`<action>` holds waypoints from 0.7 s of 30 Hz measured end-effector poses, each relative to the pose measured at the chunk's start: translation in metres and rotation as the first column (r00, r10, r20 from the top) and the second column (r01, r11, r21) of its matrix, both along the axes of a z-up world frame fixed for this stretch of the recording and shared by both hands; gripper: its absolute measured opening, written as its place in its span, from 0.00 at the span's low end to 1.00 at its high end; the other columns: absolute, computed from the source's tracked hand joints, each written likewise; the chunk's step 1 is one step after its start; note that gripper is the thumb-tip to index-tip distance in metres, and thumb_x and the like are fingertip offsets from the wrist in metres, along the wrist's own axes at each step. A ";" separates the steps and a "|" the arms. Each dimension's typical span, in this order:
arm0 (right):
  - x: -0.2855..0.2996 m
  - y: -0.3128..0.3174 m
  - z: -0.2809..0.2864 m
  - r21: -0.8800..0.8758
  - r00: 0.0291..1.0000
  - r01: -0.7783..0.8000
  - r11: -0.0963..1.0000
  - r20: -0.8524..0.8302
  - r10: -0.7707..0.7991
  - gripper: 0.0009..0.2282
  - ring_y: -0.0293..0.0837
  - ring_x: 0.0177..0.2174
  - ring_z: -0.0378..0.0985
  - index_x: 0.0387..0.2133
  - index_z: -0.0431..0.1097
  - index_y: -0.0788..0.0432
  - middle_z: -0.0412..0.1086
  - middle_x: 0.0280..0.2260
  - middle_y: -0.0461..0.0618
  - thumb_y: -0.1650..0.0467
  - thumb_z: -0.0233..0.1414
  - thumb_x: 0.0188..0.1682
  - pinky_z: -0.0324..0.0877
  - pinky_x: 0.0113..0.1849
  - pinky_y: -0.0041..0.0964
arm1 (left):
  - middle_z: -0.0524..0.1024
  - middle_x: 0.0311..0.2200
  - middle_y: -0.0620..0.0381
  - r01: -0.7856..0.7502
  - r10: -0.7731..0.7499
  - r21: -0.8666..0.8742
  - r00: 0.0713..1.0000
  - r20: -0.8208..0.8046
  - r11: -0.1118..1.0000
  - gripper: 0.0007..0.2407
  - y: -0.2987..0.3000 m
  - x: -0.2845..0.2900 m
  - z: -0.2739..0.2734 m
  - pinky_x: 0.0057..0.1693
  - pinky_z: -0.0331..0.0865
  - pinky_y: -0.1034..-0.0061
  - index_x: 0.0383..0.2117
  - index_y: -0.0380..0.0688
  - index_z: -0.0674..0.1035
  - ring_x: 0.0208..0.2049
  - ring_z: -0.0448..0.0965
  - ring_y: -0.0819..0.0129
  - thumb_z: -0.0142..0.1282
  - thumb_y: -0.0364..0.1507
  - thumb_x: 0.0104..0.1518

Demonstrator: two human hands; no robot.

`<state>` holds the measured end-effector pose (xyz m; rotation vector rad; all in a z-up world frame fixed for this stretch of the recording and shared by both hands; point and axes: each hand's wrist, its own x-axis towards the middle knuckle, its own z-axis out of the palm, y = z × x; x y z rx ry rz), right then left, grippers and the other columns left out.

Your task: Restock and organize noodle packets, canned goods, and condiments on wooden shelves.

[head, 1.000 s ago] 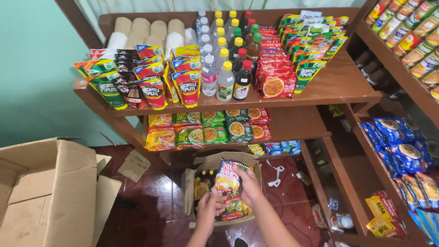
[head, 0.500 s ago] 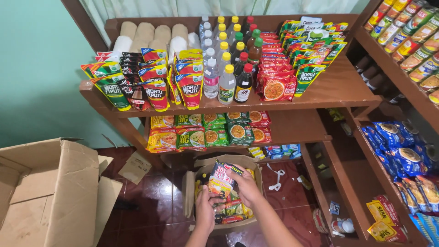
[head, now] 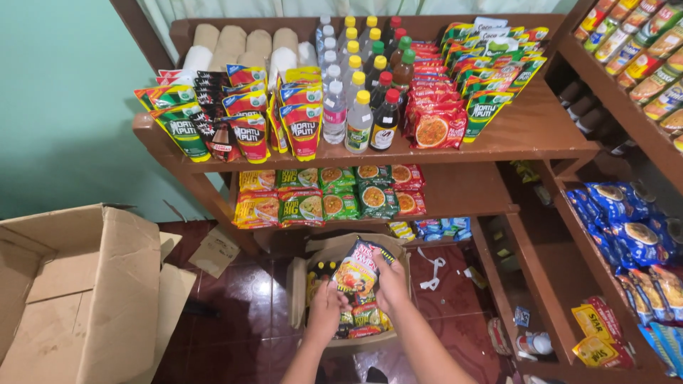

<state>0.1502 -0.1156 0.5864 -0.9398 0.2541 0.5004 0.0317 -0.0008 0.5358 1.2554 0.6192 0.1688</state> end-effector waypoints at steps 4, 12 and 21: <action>-0.005 0.001 0.007 0.006 0.994 -0.008 1.000 -0.106 0.009 0.11 0.50 0.36 0.82 0.41 0.70 0.65 0.78 0.37 0.57 0.67 0.52 0.54 0.78 0.39 0.50 | 0.72 0.24 0.58 0.050 -0.042 -0.049 0.985 0.169 0.998 0.11 0.009 -0.009 -0.025 0.38 0.78 0.74 0.37 0.40 0.71 0.25 0.77 0.71 0.40 0.35 0.68; -0.012 -0.003 0.023 0.110 0.996 0.021 0.994 -0.086 -0.012 0.11 0.49 0.39 0.82 0.44 0.70 0.62 0.77 0.39 0.55 0.68 0.53 0.52 0.78 0.41 0.49 | 0.81 0.28 0.59 0.085 -0.109 -0.121 0.970 -0.216 0.989 0.13 -0.009 -0.013 0.033 0.38 0.74 0.80 0.38 0.46 0.74 0.29 0.80 0.74 0.47 0.41 0.63; -0.020 -0.003 0.021 0.156 0.995 0.091 0.983 -0.058 -0.083 0.10 0.48 0.39 0.80 0.42 0.71 0.62 0.77 0.39 0.54 0.68 0.54 0.54 0.76 0.42 0.48 | 0.77 0.23 0.56 0.157 -0.178 0.209 0.980 0.086 0.965 0.12 -0.025 -0.026 0.013 0.32 0.66 0.81 0.26 0.38 0.78 0.24 0.72 0.76 0.54 0.32 0.65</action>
